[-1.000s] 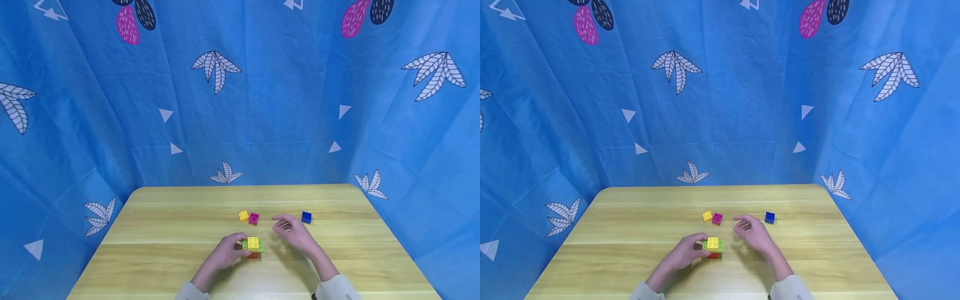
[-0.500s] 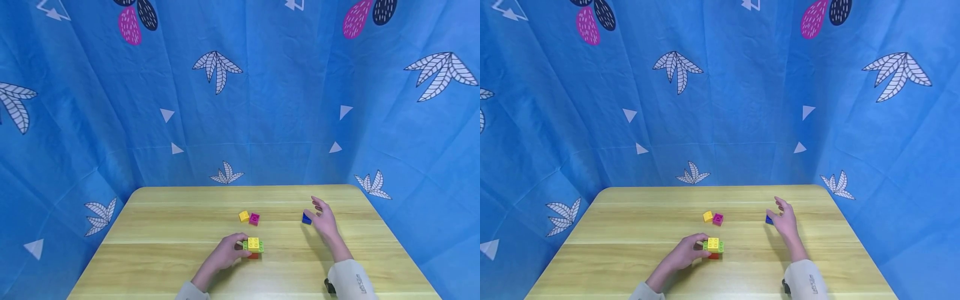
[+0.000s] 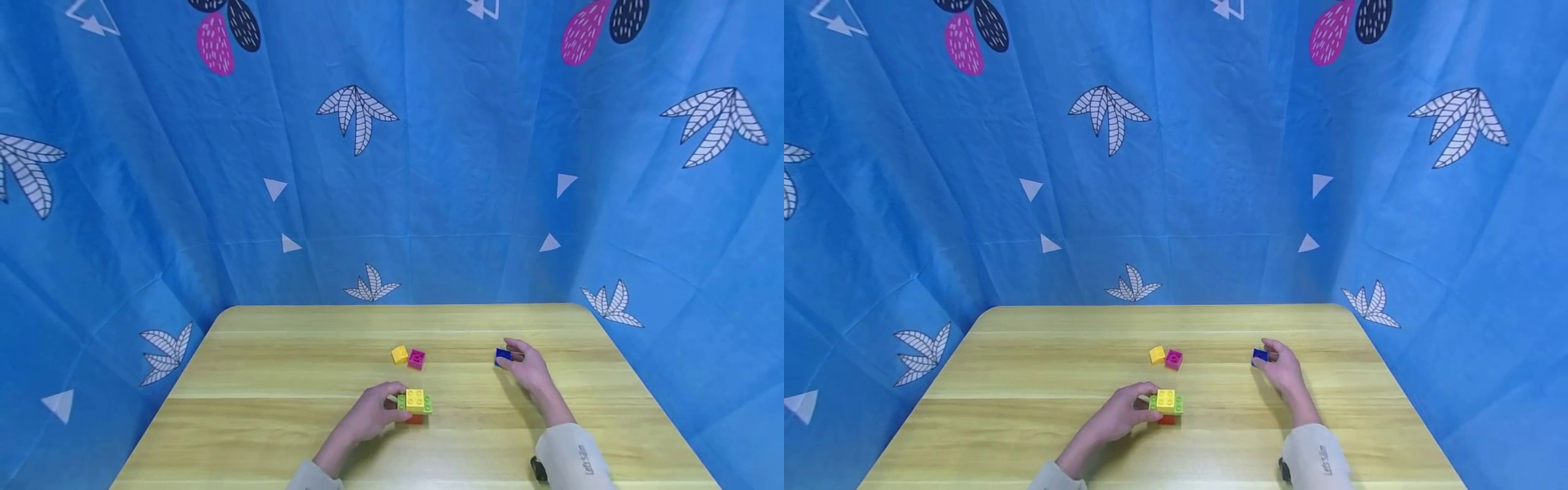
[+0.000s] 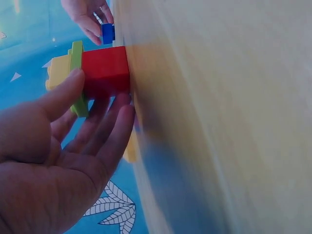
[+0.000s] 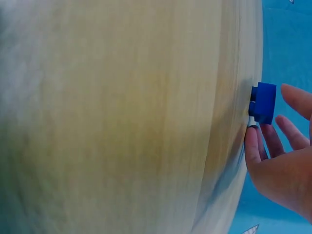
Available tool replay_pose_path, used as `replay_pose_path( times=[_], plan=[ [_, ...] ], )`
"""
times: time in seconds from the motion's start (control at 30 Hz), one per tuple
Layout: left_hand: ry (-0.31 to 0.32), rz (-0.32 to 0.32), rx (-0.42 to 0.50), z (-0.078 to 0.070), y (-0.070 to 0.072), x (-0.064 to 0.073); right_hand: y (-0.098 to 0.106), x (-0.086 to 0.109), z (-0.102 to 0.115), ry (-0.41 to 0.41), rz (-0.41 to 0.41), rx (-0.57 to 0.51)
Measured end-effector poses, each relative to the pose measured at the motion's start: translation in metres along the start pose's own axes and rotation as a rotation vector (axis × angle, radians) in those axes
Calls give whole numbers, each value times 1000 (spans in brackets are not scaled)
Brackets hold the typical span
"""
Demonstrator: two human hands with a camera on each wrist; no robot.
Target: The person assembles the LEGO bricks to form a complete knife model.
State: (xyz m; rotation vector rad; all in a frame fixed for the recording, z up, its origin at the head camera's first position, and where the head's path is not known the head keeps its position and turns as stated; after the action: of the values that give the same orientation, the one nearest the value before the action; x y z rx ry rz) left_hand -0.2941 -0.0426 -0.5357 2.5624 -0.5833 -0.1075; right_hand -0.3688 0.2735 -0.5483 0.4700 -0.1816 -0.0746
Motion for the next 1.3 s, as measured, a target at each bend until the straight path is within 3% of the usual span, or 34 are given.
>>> replay_pose_path(
  times=[0.47,0.67,0.87,1.1,1.3],
  plan=[
    [-10,1,4,-2,0,2,6,2,6,99,-93,114],
    [-30,5,-12,-3,0,2,8,4,6,100,-106,126],
    [4,3,-2,1,0,2,10,5,3,79,-113,71],
    [12,5,4,2,-1,2,8,8,-3,27,-67,-142],
    [8,5,14,0,0,3,2,9,1,10,-23,-245]
  ],
)
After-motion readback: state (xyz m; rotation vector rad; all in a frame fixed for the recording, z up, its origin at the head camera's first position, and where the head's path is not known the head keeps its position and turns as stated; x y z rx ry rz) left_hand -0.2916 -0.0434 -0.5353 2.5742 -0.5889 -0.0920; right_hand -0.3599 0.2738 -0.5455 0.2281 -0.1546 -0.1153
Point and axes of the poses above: each hand's wrist, its own x-axis away from the middle knuckle, its own y-axis out of the back of the hand, z = x × y, the point moved 10 cm from there along -x, towards the middle knuckle, and after that the axes turned 2 degrees about -y, right-handed, at the moved point
